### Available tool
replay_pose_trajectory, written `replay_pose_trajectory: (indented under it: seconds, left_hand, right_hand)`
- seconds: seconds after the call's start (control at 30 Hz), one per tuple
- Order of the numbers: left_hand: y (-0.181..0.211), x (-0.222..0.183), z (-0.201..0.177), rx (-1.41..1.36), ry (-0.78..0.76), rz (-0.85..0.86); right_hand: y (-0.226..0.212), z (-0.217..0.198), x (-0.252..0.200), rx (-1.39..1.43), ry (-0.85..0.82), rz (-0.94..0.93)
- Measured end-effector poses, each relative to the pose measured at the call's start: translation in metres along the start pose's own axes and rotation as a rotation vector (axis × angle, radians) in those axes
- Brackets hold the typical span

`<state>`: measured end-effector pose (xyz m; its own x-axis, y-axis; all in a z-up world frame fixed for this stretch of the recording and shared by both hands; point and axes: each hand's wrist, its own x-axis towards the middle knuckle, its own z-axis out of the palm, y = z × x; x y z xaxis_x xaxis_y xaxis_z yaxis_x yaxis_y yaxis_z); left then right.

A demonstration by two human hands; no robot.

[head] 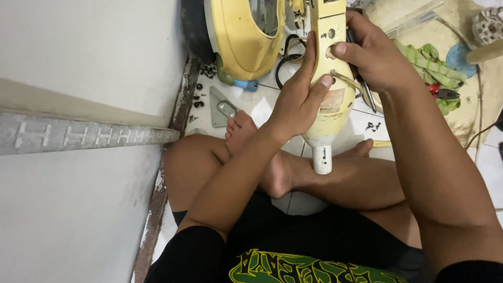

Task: Reassembling the internal parts and outer casing of a handheld fan using a screwdriver.

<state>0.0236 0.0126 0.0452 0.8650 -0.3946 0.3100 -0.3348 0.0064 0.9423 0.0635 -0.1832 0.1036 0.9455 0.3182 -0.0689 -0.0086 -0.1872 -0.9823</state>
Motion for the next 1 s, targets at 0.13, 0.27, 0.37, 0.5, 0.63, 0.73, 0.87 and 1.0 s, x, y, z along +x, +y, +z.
replay_pose_trajectory:
  seconds: [0.13,0.27,0.37,0.5,0.63,0.73,0.87,1.0]
  left_hand:
    - [0.004,0.009,-0.005,-0.031,-0.029,-0.138]
    - [0.016,0.021,-0.019,-0.046,-0.030,-0.265]
    - [0.014,0.024,-0.023,-0.145,0.004,-0.139]
    - [-0.008,0.020,-0.014,-0.374,0.048,-0.061]
    - [0.003,0.020,-0.016,-0.393,0.090,-0.097]
    - [0.003,0.020,-0.018,-0.412,0.104,-0.087]
    - [-0.002,0.029,-0.026,-0.314,0.089,-0.215]
    - [-0.021,0.033,-0.044,-0.848,-0.150,-0.434]
  right_hand:
    - [-0.006,0.003,-0.003,-0.026,0.049,0.034]
    - [-0.011,0.011,-0.007,-0.102,0.016,0.004]
    - [-0.018,0.013,-0.007,-0.141,-0.027,0.000]
    - [-0.024,0.017,-0.004,-0.178,-0.088,0.016]
    - [-0.024,0.017,-0.005,-0.181,-0.091,-0.008]
    - [-0.021,0.018,-0.004,-0.167,-0.058,-0.009]
    - [-0.018,0.020,0.000,-0.109,-0.071,-0.001]
    - [-0.014,0.017,0.003,-0.034,-0.103,-0.005]
